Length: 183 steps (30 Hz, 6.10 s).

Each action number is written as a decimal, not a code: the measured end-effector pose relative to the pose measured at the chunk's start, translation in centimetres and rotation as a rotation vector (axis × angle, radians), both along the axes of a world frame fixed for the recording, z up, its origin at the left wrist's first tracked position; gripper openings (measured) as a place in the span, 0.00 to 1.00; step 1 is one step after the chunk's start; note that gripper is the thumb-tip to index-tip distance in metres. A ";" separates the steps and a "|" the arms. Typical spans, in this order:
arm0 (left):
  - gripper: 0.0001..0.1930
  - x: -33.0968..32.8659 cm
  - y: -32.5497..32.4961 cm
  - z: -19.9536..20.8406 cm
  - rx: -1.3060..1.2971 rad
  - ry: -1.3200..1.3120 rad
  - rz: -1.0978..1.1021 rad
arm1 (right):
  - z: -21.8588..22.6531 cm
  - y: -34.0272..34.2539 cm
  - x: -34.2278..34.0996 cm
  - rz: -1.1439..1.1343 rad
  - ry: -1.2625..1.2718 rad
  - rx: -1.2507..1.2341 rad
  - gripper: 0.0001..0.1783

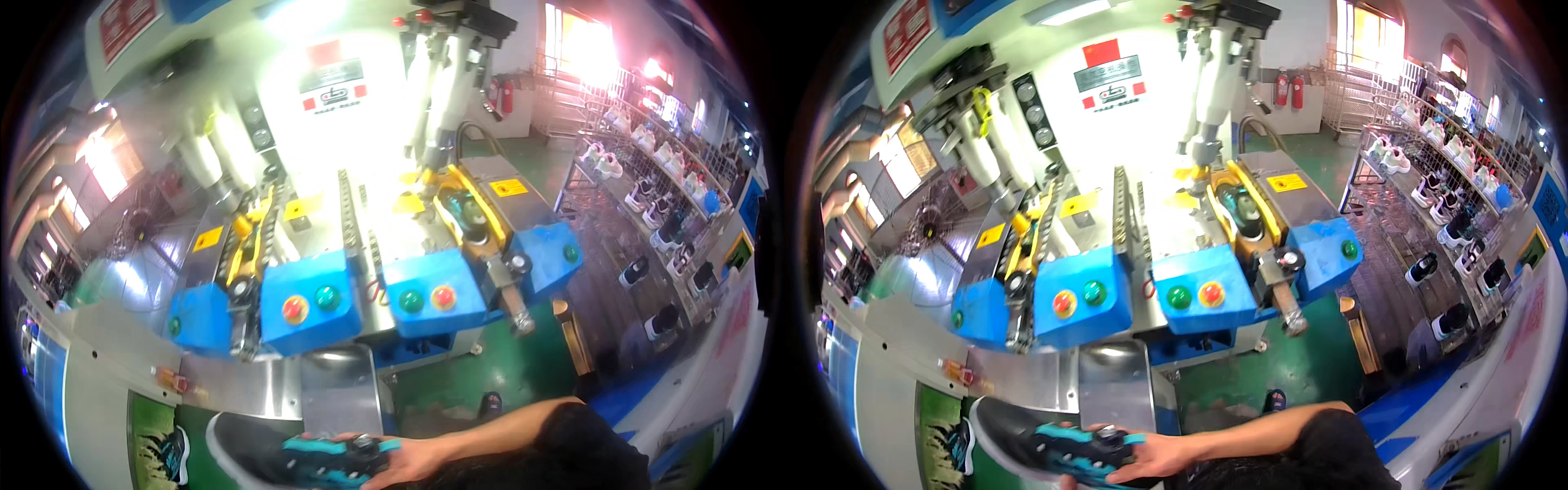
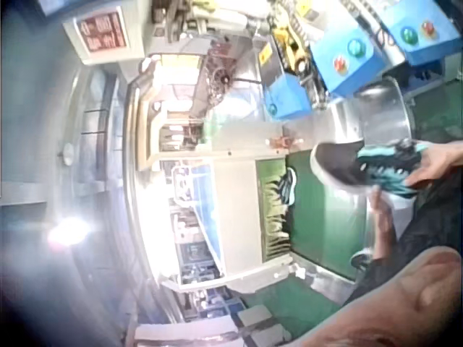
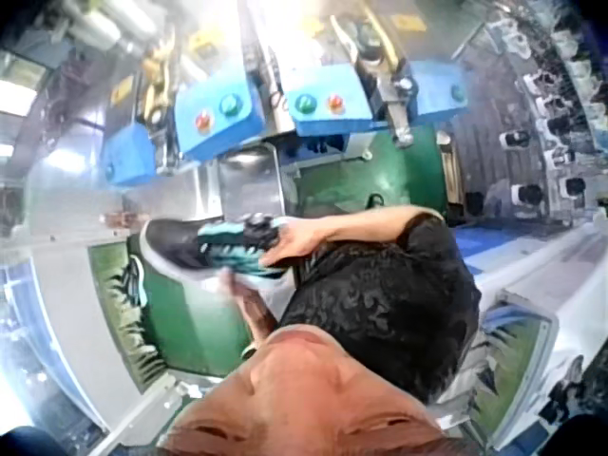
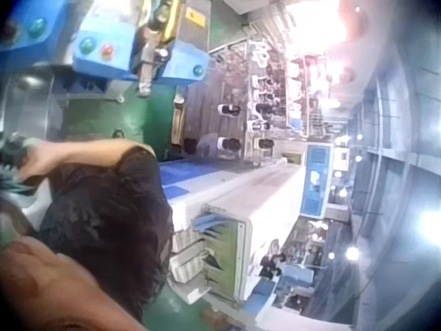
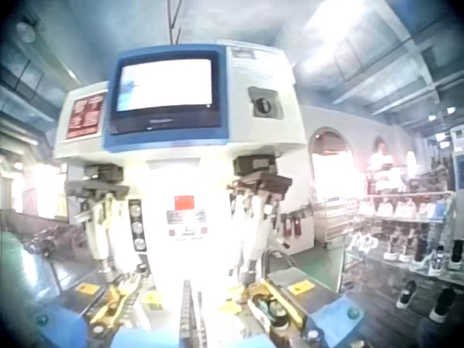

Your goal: The person repeatedly takes shoes from a conveyor belt, places them into a lasting machine to be pressed by overhead pneumatic cylinders, and then puts them into a cooling tunnel or onto a storage rack.

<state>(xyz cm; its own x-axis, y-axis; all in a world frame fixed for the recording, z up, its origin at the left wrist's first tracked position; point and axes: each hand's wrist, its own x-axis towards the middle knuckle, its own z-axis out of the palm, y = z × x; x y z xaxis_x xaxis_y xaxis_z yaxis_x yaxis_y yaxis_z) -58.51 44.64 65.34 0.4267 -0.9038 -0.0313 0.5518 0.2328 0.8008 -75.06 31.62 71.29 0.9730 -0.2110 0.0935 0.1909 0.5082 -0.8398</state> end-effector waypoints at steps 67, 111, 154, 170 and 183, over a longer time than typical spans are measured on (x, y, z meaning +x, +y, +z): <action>0.13 -4.0 -4.7 -7.8 1.070 0.060 0.752 | -8.7 -48.3 -18.1 -1.375 1.033 -1.097 0.41; 0.08 -1.6 -75.3 47.5 -1.427 -2.532 1.462 | 17.3 -50.3 -19.4 -1.612 0.675 -1.337 0.17; 0.12 -11.1 -7.5 1.1 0.768 -1.007 0.455 | -10.2 -12.6 5.9 -0.184 0.326 -1.032 0.16; 0.35 -5.8 30.1 -11.0 1.146 0.097 1.288 | -16.2 3.1 15.7 -0.022 0.894 -0.828 0.53; 0.27 5.4 26.1 3.3 0.905 0.164 0.600 | 3.5 5.7 10.4 -0.093 0.916 0.228 0.29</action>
